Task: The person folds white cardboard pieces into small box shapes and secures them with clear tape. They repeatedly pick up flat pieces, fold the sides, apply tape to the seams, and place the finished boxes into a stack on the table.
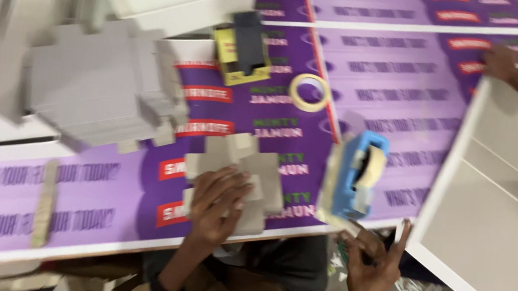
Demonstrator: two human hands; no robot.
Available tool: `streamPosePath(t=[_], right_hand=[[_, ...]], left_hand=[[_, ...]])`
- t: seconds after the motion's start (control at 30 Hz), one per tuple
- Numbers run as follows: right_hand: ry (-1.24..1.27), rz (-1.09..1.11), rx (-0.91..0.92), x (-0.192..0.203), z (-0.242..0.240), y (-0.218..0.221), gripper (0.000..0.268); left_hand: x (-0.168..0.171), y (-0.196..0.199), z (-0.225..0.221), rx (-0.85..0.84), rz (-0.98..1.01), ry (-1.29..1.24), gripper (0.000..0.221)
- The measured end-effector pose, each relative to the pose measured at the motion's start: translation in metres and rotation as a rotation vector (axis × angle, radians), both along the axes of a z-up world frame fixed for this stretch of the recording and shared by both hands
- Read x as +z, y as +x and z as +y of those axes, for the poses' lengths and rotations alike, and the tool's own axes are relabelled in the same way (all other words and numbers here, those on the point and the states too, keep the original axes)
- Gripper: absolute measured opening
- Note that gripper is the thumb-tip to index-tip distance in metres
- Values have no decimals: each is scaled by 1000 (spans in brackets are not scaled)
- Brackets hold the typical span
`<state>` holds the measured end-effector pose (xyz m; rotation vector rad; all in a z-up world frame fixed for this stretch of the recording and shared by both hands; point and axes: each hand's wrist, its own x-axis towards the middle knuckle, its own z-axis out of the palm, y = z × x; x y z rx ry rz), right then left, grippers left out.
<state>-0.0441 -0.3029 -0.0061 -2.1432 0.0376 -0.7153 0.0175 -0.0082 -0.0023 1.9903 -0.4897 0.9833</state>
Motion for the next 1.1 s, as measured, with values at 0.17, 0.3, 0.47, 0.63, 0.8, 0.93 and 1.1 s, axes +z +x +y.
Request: streamPosePath(t=[0.17, 0.3, 0.47, 0.63, 0.8, 0.93, 1.1], right_hand=[[128, -155, 625, 7, 58, 17, 120], [425, -78, 683, 15, 103, 40, 117], [491, -16, 506, 33, 133, 54, 104], [542, 26, 438, 35, 143, 53, 88], [462, 124, 368, 15, 132, 58, 69], [421, 55, 312, -10, 128, 61, 55], [444, 14, 236, -41, 131, 69, 55]], left_hand=[[6, 8, 5, -44, -45, 70, 27], [0, 7, 11, -118, 0, 71, 39], [-11, 4, 15, -191, 22, 161, 51], [-15, 7, 16, -253, -14, 182, 53], [-9, 6, 22, -268, 11, 233, 52], [0, 5, 18, -233, 32, 216, 44], [6, 8, 10, -186, 1, 75, 35]])
